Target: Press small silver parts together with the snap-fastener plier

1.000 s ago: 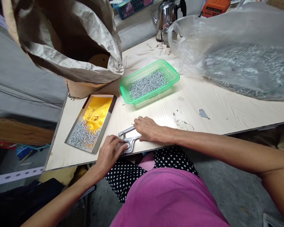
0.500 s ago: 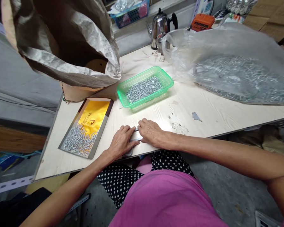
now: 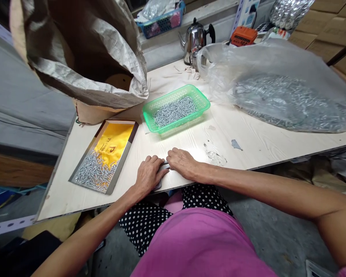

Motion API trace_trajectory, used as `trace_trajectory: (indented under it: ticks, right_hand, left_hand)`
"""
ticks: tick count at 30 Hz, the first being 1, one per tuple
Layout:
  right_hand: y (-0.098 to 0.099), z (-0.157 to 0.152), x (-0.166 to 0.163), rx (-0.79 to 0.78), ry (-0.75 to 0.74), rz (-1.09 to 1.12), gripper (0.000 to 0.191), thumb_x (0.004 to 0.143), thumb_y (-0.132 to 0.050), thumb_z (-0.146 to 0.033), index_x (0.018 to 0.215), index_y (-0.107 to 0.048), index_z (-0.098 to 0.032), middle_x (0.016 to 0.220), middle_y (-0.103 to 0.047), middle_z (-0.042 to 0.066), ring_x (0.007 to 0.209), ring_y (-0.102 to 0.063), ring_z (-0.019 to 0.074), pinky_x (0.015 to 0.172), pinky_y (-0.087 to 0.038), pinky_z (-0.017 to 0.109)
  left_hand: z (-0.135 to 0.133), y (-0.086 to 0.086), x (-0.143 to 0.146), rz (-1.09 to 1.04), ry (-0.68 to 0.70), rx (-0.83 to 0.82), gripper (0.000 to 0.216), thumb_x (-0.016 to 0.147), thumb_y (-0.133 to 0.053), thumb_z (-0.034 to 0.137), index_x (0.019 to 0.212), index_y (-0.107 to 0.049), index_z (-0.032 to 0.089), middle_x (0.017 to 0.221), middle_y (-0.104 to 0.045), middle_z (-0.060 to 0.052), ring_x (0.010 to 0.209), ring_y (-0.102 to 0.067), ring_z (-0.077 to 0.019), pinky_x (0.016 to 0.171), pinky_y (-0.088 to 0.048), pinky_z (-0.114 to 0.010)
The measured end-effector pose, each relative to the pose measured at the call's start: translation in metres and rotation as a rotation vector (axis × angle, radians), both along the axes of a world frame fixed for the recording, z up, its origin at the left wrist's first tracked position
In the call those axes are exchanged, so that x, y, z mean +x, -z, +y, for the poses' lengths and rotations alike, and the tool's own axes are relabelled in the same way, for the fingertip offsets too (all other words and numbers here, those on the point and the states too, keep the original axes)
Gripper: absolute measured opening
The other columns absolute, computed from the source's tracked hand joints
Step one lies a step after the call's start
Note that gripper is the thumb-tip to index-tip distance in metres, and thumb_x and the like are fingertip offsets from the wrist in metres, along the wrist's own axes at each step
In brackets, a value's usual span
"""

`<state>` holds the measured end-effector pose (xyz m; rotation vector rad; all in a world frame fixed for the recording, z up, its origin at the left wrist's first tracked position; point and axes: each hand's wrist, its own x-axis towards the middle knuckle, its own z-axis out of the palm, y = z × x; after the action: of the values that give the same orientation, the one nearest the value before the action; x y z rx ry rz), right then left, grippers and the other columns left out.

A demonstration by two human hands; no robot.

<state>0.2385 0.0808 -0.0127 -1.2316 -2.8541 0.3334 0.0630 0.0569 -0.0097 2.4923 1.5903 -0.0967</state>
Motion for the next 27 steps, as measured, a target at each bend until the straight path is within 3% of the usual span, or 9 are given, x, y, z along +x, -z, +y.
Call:
trace_trajectory:
  ticks: [3,5,9,12,16,20,22,24,27]
  right_hand:
    - [-0.005,0.009,0.005,0.017,-0.052,0.001,0.034,0.081,-0.072,-0.032,0.105,-0.064,-0.009,0.104,-0.061,0.014,0.097,-0.052,0.0262,0.079,-0.043,0.034]
    - [-0.007,0.016,0.009,0.005,-0.093,-0.025,0.045,0.081,-0.072,-0.043,0.108,-0.063,-0.008,0.104,-0.061,0.015,0.095,-0.053,0.0265,0.081,-0.042,0.036]
    - [-0.003,0.023,0.010,0.018,-0.060,-0.078,0.026,0.094,-0.055,-0.034,0.104,-0.065,-0.012,0.099,-0.063,0.013,0.089,-0.055,0.0235,0.076,-0.038,0.033]
    - [0.005,0.026,0.006,0.103,-0.056,-0.102,0.013,0.092,-0.054,-0.019,0.097,-0.065,-0.013,0.098,-0.064,0.012,0.093,-0.055,0.0239,0.074,-0.036,0.033]
    - [0.006,0.042,0.001,0.128,-0.061,-0.119,0.014,0.092,-0.056,-0.022,0.091,-0.066,-0.013,0.094,-0.064,0.011,0.091,-0.055,0.0235,0.072,-0.034,0.033]
    - [-0.007,0.045,-0.015,0.132,0.011,-0.156,0.014,0.092,-0.054,-0.017,0.094,-0.067,-0.012,0.093,-0.064,0.011,0.088,-0.054,0.0226,0.072,-0.033,0.033]
    - [-0.014,0.034,-0.031,0.127,-0.095,-0.104,0.015,0.093,-0.053,-0.016,0.096,-0.068,-0.015,0.093,-0.063,0.010,0.088,-0.052,0.0222,0.072,-0.032,0.033]
    - [-0.018,0.019,-0.049,0.087,-0.296,-0.025,0.014,0.093,-0.054,-0.020,0.094,-0.069,-0.019,0.095,-0.061,0.009,0.090,-0.049,0.0220,0.071,-0.032,0.033]
    - [-0.020,0.000,-0.071,0.021,-0.527,0.033,0.015,0.091,-0.056,-0.019,0.082,-0.067,-0.018,0.094,-0.060,0.009,0.089,-0.046,0.0213,0.071,-0.033,0.033]
  left_hand:
    - [-0.008,0.005,0.000,-0.043,-0.048,0.079,0.047,0.085,-0.065,0.042,0.122,-0.054,0.016,0.110,-0.060,-0.010,0.101,-0.054,-0.0271,0.082,-0.048,-0.040]
    - [-0.021,0.012,0.002,-0.094,-0.065,0.161,0.049,0.086,-0.065,0.038,0.127,-0.050,0.014,0.121,-0.057,-0.015,0.111,-0.053,-0.0289,0.090,-0.049,-0.043]
    - [-0.053,0.029,0.010,-0.210,0.035,0.282,0.046,0.091,-0.058,0.030,0.132,-0.047,0.014,0.144,-0.046,-0.017,0.137,-0.037,-0.0326,0.107,-0.040,-0.049]
    - [-0.069,0.038,0.015,-0.278,0.078,0.261,0.046,0.094,-0.052,0.037,0.134,-0.046,0.016,0.143,-0.049,-0.014,0.139,-0.036,-0.0312,0.111,-0.036,-0.052]
    - [-0.073,0.041,0.014,-0.343,0.092,0.225,0.045,0.095,-0.048,0.044,0.128,-0.052,0.015,0.139,-0.054,-0.013,0.138,-0.040,-0.0299,0.114,-0.031,-0.054]
    - [-0.066,0.041,0.013,-0.398,0.091,0.228,0.053,0.093,-0.047,0.051,0.128,-0.053,0.011,0.139,-0.053,-0.017,0.138,-0.039,-0.0327,0.113,-0.031,-0.054]
    - [-0.067,0.042,0.013,-0.431,0.101,0.219,0.058,0.092,-0.049,0.054,0.130,-0.051,0.010,0.138,-0.053,-0.018,0.135,-0.042,-0.0333,0.111,-0.035,-0.054]
    - [-0.074,0.040,0.015,-0.482,0.137,0.204,0.055,0.092,-0.050,0.053,0.127,-0.054,0.011,0.129,-0.060,-0.018,0.126,-0.052,-0.0304,0.106,-0.043,-0.048]
    - [-0.096,0.027,0.016,-0.572,0.318,0.252,0.039,0.094,-0.050,0.045,0.112,-0.062,0.012,0.110,-0.069,-0.012,0.109,-0.063,-0.0215,0.098,-0.050,-0.036]
